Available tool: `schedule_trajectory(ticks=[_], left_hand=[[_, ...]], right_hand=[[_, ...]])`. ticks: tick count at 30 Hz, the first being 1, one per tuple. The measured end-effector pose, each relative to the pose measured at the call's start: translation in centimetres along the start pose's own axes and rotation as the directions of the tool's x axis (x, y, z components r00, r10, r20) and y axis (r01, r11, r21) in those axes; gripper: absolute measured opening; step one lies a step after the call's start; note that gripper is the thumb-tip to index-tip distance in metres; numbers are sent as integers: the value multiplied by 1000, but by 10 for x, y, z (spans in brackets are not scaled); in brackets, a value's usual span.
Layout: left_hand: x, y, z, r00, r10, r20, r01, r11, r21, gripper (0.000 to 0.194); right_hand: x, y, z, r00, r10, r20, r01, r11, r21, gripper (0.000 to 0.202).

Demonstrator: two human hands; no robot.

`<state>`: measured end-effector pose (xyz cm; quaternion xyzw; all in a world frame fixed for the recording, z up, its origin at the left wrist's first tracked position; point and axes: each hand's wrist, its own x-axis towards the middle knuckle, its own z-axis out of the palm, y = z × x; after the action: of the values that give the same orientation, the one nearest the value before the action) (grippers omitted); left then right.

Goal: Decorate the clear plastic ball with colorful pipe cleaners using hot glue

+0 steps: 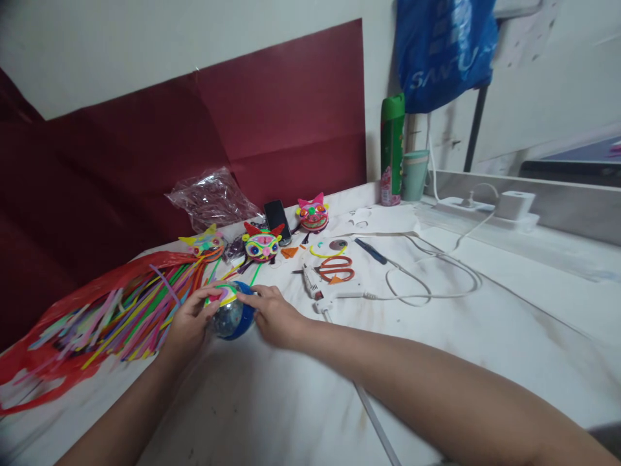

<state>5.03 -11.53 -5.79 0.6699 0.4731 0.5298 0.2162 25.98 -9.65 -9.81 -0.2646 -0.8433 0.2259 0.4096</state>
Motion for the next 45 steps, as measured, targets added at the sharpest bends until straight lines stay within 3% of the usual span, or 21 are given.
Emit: schedule_trajectory(ticks=[6,13,17,23,30,40,45], left_hand=[[0,-2,-1,1000,-21,24,23,997,-77,26],[0,4,1,1000,-15,10,15,999,-34,24],[0,8,2,1000,12,17,-12,999,30,26],[0,9,2,998,61,22,-63,992,106,27],[-1,9,4,991,134,29,-137,975,174,25],[-5,8,5,992,127,21,-128,970,208,21],[-4,14,4,986,146,83,-162,957,242,18]], right_hand=[[5,7,0,999,22,36,-28,984,177,56],[2,2,4,995,92,-29,-77,941,330,65],[2,-3,3,991,125,-46,-105,945,310,66],[1,-6,0,997,40,-65,-22,966,257,66],[1,-5,0,996,44,-76,-24,967,253,61],[0,-7,0,995,65,-78,-42,964,262,64],[1,-5,2,988,119,-94,-89,956,280,60]])
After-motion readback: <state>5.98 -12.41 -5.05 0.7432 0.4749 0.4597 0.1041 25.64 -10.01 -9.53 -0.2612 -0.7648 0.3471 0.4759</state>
